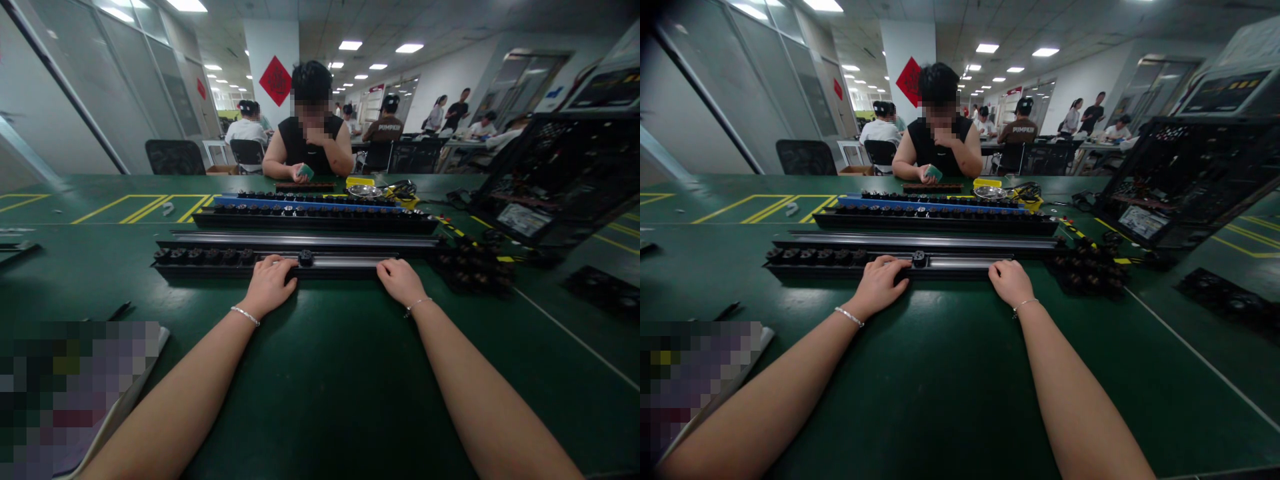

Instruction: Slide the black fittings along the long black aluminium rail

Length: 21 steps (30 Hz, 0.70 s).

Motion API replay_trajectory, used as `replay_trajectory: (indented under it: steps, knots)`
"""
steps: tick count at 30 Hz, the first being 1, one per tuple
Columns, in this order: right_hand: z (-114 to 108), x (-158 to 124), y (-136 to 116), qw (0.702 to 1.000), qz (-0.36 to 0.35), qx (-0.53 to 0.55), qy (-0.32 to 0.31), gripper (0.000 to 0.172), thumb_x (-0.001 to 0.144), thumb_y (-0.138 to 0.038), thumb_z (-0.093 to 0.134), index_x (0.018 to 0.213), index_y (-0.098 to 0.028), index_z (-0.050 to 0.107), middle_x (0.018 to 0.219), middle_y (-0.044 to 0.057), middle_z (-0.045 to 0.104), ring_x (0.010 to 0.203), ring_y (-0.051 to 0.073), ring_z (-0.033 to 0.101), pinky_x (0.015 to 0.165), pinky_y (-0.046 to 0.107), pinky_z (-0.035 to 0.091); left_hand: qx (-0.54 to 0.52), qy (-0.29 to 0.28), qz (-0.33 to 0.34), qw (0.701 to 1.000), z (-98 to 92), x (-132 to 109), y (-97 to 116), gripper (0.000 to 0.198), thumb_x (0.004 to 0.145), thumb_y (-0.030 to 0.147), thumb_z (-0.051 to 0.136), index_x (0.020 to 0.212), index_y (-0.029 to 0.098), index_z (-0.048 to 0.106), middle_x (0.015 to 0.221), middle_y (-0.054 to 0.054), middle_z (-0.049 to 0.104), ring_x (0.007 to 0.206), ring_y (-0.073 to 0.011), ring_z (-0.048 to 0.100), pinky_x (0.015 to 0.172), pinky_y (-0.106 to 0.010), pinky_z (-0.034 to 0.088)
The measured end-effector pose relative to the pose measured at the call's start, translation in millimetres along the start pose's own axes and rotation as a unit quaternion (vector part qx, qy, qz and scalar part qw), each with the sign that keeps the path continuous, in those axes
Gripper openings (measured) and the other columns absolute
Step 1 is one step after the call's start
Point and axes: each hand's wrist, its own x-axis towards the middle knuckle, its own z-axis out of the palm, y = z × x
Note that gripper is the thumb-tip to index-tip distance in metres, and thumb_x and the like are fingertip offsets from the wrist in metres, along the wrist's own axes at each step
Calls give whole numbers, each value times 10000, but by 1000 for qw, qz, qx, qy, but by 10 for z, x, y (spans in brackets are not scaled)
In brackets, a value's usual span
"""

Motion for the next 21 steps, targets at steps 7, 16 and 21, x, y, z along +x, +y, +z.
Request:
replay_trajectory:
  steps: [7, 16, 21]
  knots:
    - [-17, -9, -20, 1000, 5, 5, 0, 367, 896, -322, 338, 800, -193, 669, 867, 58, 666, 801, 181, 515, 737, 290, 353, 8, -2, 7, 1000, -7, -4, 2, 374, 807, 308, 504, 1174, 255, 551, 1144, -22, 658, 1163, -269, 444, 947, -448, 311]
    - [19, 15, 21, 1000, -8, -4, -2, 357, 890, -307, 348, 792, -194, 672, 867, 53, 677, 801, 173, 529, 757, 287, 351, 8, -10, 13, 1000, -6, 3, 12, 396, 791, 302, 514, 1184, 256, 538, 1155, -23, 653, 1177, -266, 446, 965, -452, 306]
    - [34, 15, 17, 1000, 0, -19, 13, 356, 883, -309, 352, 800, -197, 679, 883, 52, 688, 816, 185, 544, 772, 302, 354, -1, -16, 21, 1000, 4, 3, 6, 415, 786, 293, 511, 1200, 256, 519, 1197, -20, 634, 1177, -262, 453, 976, -459, 296]
